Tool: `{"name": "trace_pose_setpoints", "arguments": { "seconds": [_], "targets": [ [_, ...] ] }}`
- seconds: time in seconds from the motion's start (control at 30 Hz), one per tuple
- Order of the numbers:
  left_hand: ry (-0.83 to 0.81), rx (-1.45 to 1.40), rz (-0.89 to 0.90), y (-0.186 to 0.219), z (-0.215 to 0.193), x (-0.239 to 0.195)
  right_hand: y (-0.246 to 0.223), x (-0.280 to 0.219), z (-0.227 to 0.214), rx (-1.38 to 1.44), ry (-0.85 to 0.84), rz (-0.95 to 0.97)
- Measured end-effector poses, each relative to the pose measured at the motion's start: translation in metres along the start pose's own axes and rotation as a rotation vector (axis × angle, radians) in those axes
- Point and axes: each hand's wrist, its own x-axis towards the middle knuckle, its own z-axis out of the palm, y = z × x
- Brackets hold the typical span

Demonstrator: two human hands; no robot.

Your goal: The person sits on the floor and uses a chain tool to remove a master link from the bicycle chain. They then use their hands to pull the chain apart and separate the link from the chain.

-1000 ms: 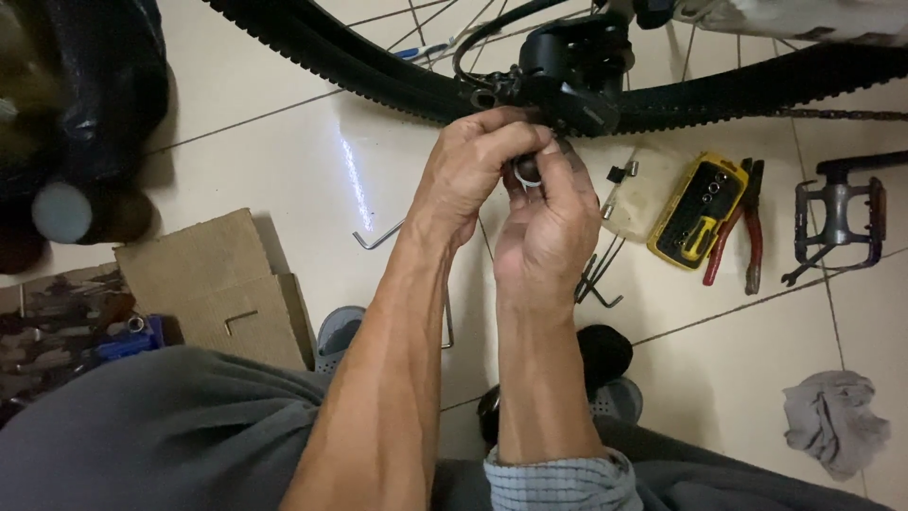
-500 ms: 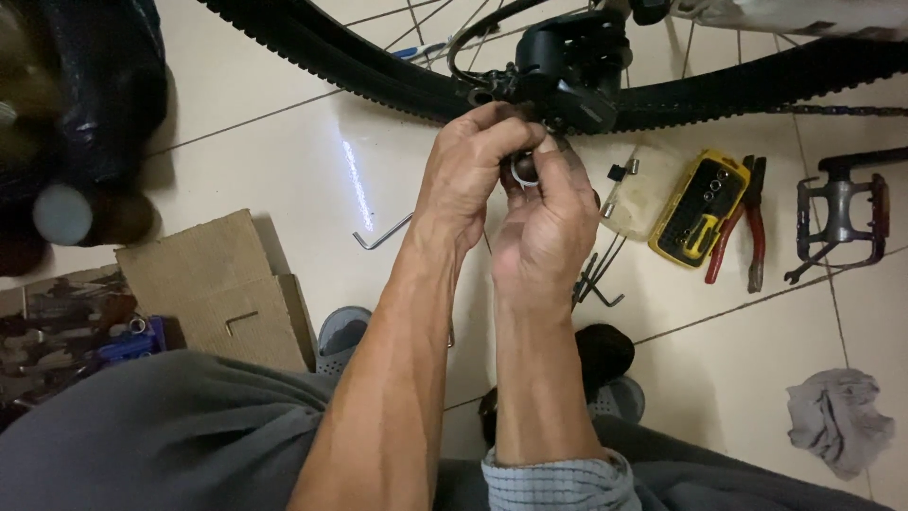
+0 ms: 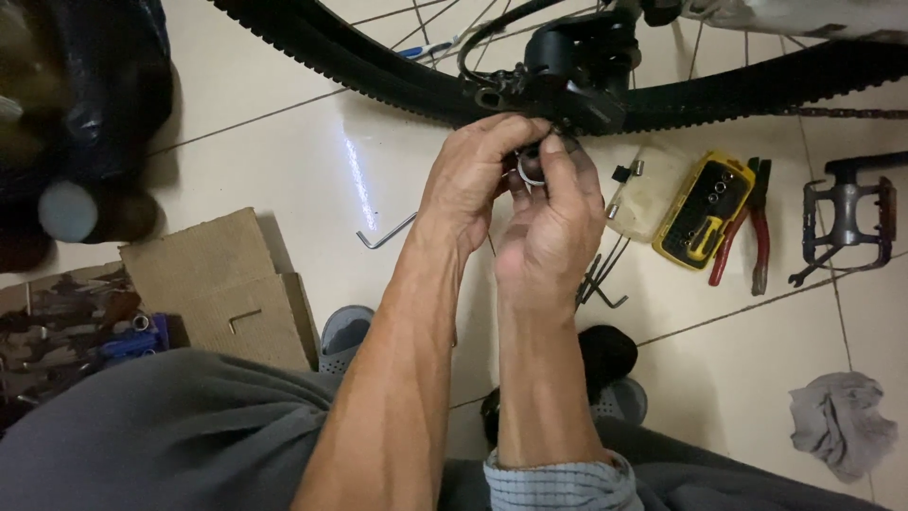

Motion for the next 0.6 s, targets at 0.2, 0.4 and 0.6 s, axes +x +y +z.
{"name": "trace_pose_setpoints", "arguments": {
  "seconds": [0.2, 0.4, 0.6],
  "targets": [
    [-0.031, -0.03, 0.024, -0.003, 0.001, 0.0, -0.001, 0.0, 0.0, -0.005, 0.015, 0.019],
    [-0.038, -0.015, -0.001, 0.001, -0.001, -0.001, -0.004, 0.002, 0.0, -0.01, 0.028, 0.036],
    [-0.031, -0.052, -0.067, -0.014, -0.004, 0.01, -0.005, 0.004, -0.002, -0.012, 0.037, 0.054]
  ]
}}
